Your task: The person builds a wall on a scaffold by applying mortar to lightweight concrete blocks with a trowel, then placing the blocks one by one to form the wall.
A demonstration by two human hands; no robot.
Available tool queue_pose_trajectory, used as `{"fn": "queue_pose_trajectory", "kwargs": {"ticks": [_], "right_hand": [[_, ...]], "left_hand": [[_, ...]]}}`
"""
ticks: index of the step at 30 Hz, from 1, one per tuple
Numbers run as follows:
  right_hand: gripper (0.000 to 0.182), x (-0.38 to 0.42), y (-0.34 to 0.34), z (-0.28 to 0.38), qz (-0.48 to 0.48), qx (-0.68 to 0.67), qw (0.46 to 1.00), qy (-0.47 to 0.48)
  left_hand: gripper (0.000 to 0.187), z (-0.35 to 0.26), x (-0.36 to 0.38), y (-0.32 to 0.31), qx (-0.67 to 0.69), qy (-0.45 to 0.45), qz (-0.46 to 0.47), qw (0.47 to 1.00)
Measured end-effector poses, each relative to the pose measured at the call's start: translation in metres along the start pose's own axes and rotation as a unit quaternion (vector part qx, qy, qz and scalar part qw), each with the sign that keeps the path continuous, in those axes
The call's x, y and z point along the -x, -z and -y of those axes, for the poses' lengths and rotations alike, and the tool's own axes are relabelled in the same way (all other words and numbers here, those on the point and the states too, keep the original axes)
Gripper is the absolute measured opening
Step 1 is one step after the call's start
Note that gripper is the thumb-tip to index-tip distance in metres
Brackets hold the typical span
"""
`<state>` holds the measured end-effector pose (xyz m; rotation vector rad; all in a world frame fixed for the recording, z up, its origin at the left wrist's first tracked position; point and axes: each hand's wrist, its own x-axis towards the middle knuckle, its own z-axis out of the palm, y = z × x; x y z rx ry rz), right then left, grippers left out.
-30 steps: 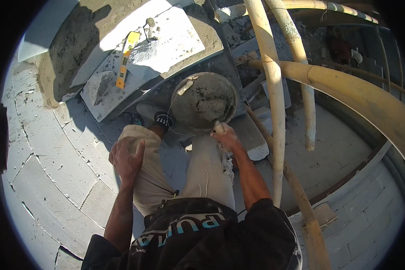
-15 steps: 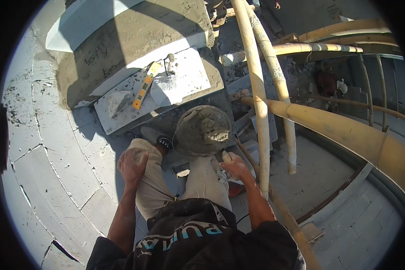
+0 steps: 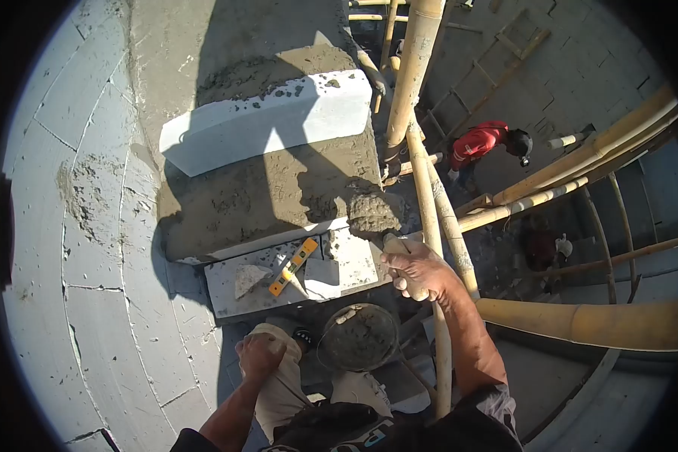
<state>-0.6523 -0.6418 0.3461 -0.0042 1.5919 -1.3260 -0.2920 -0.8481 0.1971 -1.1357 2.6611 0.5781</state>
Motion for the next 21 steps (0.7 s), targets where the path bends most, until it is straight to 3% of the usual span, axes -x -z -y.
{"fn": "queue_pose_trajectory", "kwargs": {"ticks": [3,9,11,12,14,16,19,21], "right_hand": [[0.02,-0.069,0.004,0.079,-0.022,-0.009,0.993,0.113],[0.022,-0.201,-0.016,0.236,-0.158,0.137,0.946,0.248],[0.028,-0.253,-0.034,0.264,-0.254,0.251,0.907,0.224],[0.024,-0.334,-0.017,0.266,-0.305,0.278,0.858,0.305],[0.037,-0.405,-0.022,0.26,-0.377,0.366,0.792,0.31],[0.055,-0.337,-0.086,0.261,-0.381,0.497,0.737,0.256],[0.063,-0.359,-0.084,0.247,-0.397,0.447,0.748,0.288],[0.065,-0.34,-0.071,0.242,-0.382,0.501,0.718,0.295]], "left_hand": [[0.043,0.008,-0.018,0.001,0.003,-0.002,0.007,1.0],[0.047,0.014,-0.051,0.012,0.017,0.017,0.065,0.998],[0.049,0.016,-0.059,0.011,0.011,0.015,0.069,0.997],[0.05,0.016,-0.062,0.012,0.006,0.013,0.073,0.997],[0.051,0.022,-0.067,0.009,0.0,0.011,0.081,0.997],[0.052,0.023,-0.072,0.012,-0.003,0.013,0.085,0.996],[0.053,0.032,-0.078,0.014,-0.001,0.022,0.091,0.996],[0.053,0.035,-0.083,0.013,0.006,0.026,0.091,0.995]]}}
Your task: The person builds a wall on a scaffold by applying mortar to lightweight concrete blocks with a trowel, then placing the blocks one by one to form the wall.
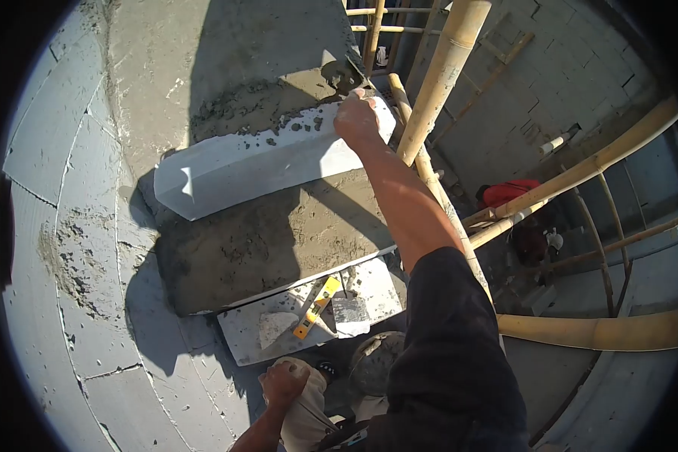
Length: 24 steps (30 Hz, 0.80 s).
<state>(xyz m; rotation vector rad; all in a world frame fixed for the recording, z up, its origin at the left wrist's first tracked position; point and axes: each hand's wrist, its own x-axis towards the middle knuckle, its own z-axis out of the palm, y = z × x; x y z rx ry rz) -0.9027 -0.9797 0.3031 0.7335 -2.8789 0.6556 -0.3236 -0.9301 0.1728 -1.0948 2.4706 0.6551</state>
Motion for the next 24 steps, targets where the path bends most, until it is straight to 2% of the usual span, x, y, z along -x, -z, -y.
{"fn": "queue_pose_trajectory", "kwargs": {"ticks": [2,3,4,5,6,8,12,14,16,19,22,24], "right_hand": [[0.064,0.014,0.025,-0.004,0.019,0.025,0.999,0.029],[0.056,0.004,0.016,-0.021,-0.045,-0.024,0.999,0.004],[0.05,0.013,0.036,-0.019,-0.121,-0.084,0.988,0.036],[0.045,0.015,0.057,-0.016,-0.056,-0.241,0.968,-0.032],[0.04,0.016,0.073,-0.015,0.012,-0.39,0.915,-0.099],[0.038,0.009,0.093,-0.026,0.061,-0.539,0.832,-0.112],[0.032,-0.009,0.078,-0.044,0.14,-0.744,0.619,-0.211],[0.031,-0.015,0.056,-0.035,0.178,-0.722,0.613,-0.267],[0.032,-0.007,0.035,-0.011,0.209,-0.716,0.604,-0.282],[0.033,-0.006,0.022,0.016,0.255,-0.733,0.563,-0.286],[0.028,-0.006,0.027,0.039,0.24,-0.702,0.589,-0.32],[0.027,-0.003,0.04,0.04,0.255,-0.665,0.628,-0.314]], "left_hand": [[0.053,0.004,-0.003,0.0,0.005,0.001,-0.001,1.0],[0.052,0.003,-0.005,0.001,-0.002,0.002,0.001,1.0],[0.052,0.003,-0.005,0.003,-0.011,0.004,0.003,1.0],[0.052,0.004,-0.006,0.004,-0.02,0.007,0.005,1.0],[0.052,0.004,-0.007,0.005,-0.019,0.01,0.01,1.0],[0.052,0.004,-0.008,0.007,-0.014,0.019,0.02,1.0],[0.053,0.006,-0.009,0.008,-0.017,0.025,0.025,0.999],[0.054,0.007,-0.007,0.01,-0.017,0.034,0.032,0.999],[0.054,0.01,-0.005,0.009,-0.017,0.035,0.028,0.999],[0.055,0.014,0.001,0.006,-0.017,0.042,0.031,0.998],[0.055,0.016,0.002,0.003,-0.015,0.038,0.026,0.999],[0.056,0.017,0.004,-0.001,-0.024,0.036,0.023,0.999]]}}
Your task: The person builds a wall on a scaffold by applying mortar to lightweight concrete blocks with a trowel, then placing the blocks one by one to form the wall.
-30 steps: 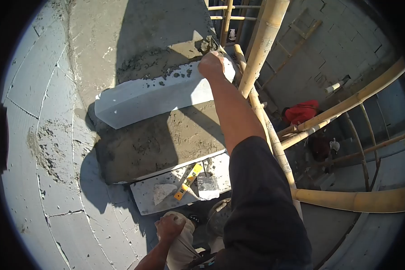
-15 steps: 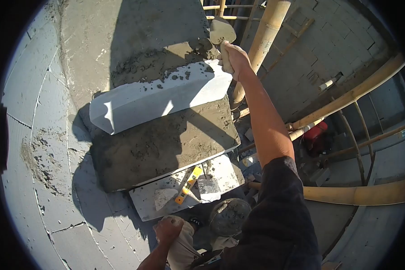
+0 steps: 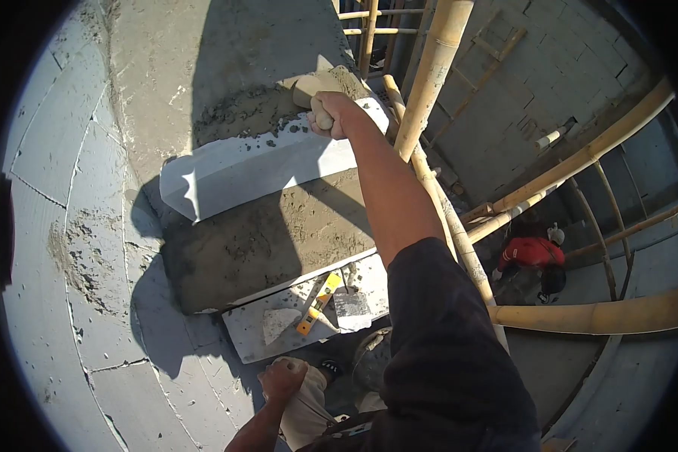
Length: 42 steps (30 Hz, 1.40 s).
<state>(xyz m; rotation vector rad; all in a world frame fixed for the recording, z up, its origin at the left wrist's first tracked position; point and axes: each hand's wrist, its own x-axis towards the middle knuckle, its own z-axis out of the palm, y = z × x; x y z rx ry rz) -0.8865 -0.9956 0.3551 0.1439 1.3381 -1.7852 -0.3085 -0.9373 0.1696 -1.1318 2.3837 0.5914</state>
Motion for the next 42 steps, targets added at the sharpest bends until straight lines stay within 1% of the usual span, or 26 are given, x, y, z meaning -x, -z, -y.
{"fn": "queue_pose_trajectory", "kwargs": {"ticks": [2,4,5,6,11,13,14,15,16,17,18,19,20,21,22,23,24,25,26,29,32,33,36,38,39,42], "right_hand": [[0.026,0.009,-0.001,0.005,-0.007,0.055,0.998,-0.004],[0.025,0.018,-0.011,-0.018,-0.001,0.071,0.997,0.036],[0.025,0.025,-0.018,-0.035,-0.018,0.074,0.995,0.058],[0.029,0.033,-0.018,-0.04,0.012,0.112,0.993,0.044],[0.037,0.08,0.011,-0.048,0.038,0.155,0.987,-0.005],[0.041,0.153,0.028,-0.051,0.04,0.347,0.937,-0.01],[0.047,0.159,0.054,-0.086,0.062,0.208,0.974,0.062],[0.05,0.198,0.067,-0.097,0.054,0.281,0.954,0.084],[0.049,0.214,0.096,-0.124,0.074,0.265,0.956,0.106],[0.052,0.226,0.129,-0.16,0.041,0.235,0.964,0.12],[0.058,0.259,0.154,-0.184,0.054,0.224,0.968,0.097],[0.056,0.288,0.178,-0.209,0.03,0.287,0.956,0.059],[0.055,0.314,0.202,-0.234,0.008,0.348,0.937,0.017],[0.051,0.336,0.229,-0.272,-0.029,0.417,0.908,0.02],[0.048,0.361,0.249,-0.307,-0.066,0.449,0.891,-0.012],[0.044,0.387,0.268,-0.342,-0.101,0.479,0.871,-0.047],[0.042,0.411,0.288,-0.378,-0.133,0.505,0.849,-0.083],[0.041,0.434,0.294,-0.396,-0.111,0.544,0.826,-0.099],[0.039,0.456,0.302,-0.413,-0.084,0.583,0.801,-0.107],[0.038,0.484,0.341,-0.495,-0.169,0.568,0.778,-0.211],[0.037,0.472,0.34,-0.53,-0.216,0.567,0.743,-0.283],[0.032,0.467,0.347,-0.547,-0.236,0.545,0.762,-0.258],[0.032,0.445,0.37,-0.619,-0.241,0.529,0.788,-0.202],[0.031,0.446,0.374,-0.658,-0.222,0.458,0.846,-0.162],[0.031,0.443,0.371,-0.661,-0.211,0.422,0.871,-0.139],[0.036,0.424,0.352,-0.669,-0.174,0.337,0.886,-0.267]], "left_hand": [[0.058,-0.002,0.001,-0.004,-0.015,0.002,-0.002,1.0],[0.059,-0.008,0.005,0.001,-0.01,-0.001,0.014,1.0],[0.06,-0.011,0.006,0.004,-0.009,-0.003,0.022,1.0],[0.06,-0.014,0.008,0.005,-0.015,-0.006,0.02,1.0],[0.059,-0.021,0.018,-0.002,-0.034,-0.018,0.004,0.999],[0.059,-0.028,0.023,0.0,-0.031,-0.012,0.01,0.999],[0.058,-0.031,0.026,0.003,-0.031,-0.002,0.016,0.999],[0.058,-0.035,0.028,0.005,-0.031,0.009,0.024,0.999],[0.058,-0.036,0.031,0.004,-0.036,0.003,0.015,0.999],[0.058,-0.037,0.033,0.002,-0.04,-0.001,0.007,0.999],[0.057,-0.037,0.037,-0.001,-0.046,-0.005,0.003,0.999],[0.057,-0.035,0.037,-0.007,-0.047,-0.007,0.0,0.999],[0.056,-0.038,0.04,-0.007,-0.053,-0.012,-0.006,0.999],[0.055,-0.037,0.039,-0.013,-0.056,-0.012,-0.001,0.998],[0.053,-0.036,0.038,-0.019,-0.056,-0.02,-0.001,0.998],[0.049,-0.036,0.042,-0.024,-0.058,-0.035,-0.037,0.997],[0.046,-0.042,0.045,-0.022,-0.056,-0.027,-0.019,0.998],[0.05,-0.044,0.044,-0.023,-0.056,-0.015,0.028,0.998],[0.049,-0.05,0.049,-0.024,-0.066,-0.025,0.012,0.997],[0.049,-0.054,0.052,-0.03,-0.093,-0.031,0.027,0.995],[0.049,-0.05,0.059,-0.036,-0.109,-0.038,0.022,0.993],[0.049,-0.049,0.058,-0.037,-0.113,-0.043,0.017,0.993],[0.049,-0.043,0.062,-0.04,-0.116,-0.051,0.019,0.992],[0.049,-0.036,0.066,-0.043,-0.114,-0.055,0.015,0.992],[0.048,-0.035,0.066,-0.043,-0.111,-0.056,0.011,0.992],[0.048,-0.033,0.069,-0.044,-0.114,-0.048,0.014,0.992]]}}
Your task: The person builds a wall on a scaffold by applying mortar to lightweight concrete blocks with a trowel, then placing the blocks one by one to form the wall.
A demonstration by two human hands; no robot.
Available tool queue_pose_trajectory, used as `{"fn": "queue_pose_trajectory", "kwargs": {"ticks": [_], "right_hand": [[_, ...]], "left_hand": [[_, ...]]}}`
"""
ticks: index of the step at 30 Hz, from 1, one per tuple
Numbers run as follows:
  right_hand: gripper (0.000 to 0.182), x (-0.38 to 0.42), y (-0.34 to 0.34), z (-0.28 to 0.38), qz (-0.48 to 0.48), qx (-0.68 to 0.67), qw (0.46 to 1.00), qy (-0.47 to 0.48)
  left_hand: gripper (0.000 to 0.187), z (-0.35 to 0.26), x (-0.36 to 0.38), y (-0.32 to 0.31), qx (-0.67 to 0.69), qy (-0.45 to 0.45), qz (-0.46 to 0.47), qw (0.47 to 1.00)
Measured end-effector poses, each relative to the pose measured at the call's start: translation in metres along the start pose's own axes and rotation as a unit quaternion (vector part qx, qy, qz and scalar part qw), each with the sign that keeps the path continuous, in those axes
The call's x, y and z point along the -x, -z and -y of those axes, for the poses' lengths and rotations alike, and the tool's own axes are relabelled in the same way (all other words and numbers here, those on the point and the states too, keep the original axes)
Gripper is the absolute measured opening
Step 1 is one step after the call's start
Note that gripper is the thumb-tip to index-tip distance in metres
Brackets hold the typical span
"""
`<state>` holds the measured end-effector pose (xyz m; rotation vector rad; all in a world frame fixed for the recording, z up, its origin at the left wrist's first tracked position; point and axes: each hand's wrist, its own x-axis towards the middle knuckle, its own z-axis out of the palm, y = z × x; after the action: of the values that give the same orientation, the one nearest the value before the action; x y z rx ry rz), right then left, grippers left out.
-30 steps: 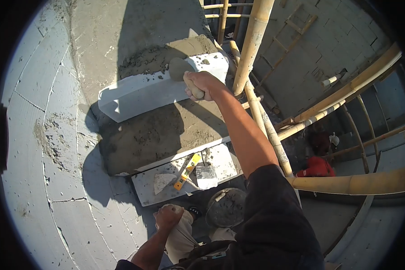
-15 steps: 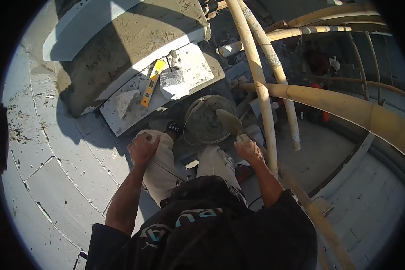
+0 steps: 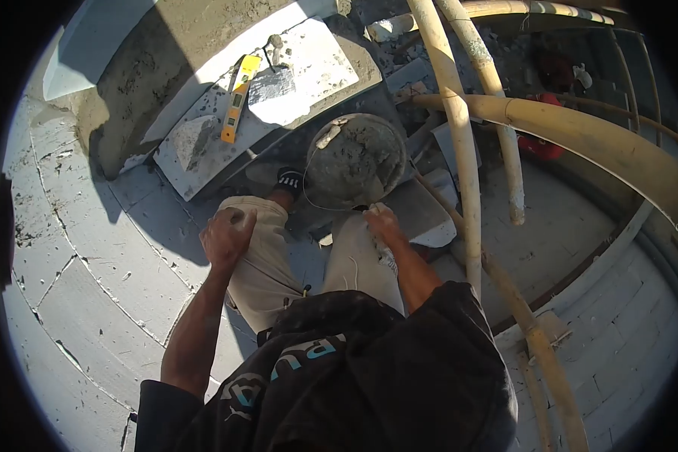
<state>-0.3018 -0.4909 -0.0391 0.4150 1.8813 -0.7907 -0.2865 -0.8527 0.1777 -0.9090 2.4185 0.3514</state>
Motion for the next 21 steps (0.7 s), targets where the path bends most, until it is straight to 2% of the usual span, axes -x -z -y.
{"fn": "queue_pose_trajectory", "kwargs": {"ticks": [3,6,9,12,15,18,21], "right_hand": [[0.03,-0.017,-0.01,0.064,0.095,-0.202,0.971,-0.089],[0.028,-0.023,-0.022,0.073,0.063,-0.249,0.964,-0.074],[0.033,0.002,-0.006,0.042,0.072,-0.206,0.975,-0.032],[0.026,0.017,0.015,0.029,0.02,-0.097,0.992,0.076],[0.041,0.038,0.047,0.042,0.063,-0.054,0.995,0.063],[0.038,0.058,0.069,0.054,0.03,0.002,0.991,0.13],[0.029,0.104,0.1,0.095,0.059,0.0,0.996,0.062]], "left_hand": [[0.047,0.0,0.003,-0.002,0.018,-0.012,-0.009,1.0],[0.046,0.0,0.006,-0.007,0.014,-0.026,-0.029,0.999],[0.046,-0.001,0.006,-0.005,0.003,-0.01,-0.008,1.0],[0.046,-0.005,0.006,-0.003,0.005,-0.011,-0.002,1.0],[0.048,-0.008,0.005,0.0,0.025,-0.012,-0.01,1.0],[0.05,-0.014,0.004,0.005,0.016,0.005,-0.01,1.0],[0.051,-0.019,0.004,0.018,0.024,0.031,0.021,0.999]]}}
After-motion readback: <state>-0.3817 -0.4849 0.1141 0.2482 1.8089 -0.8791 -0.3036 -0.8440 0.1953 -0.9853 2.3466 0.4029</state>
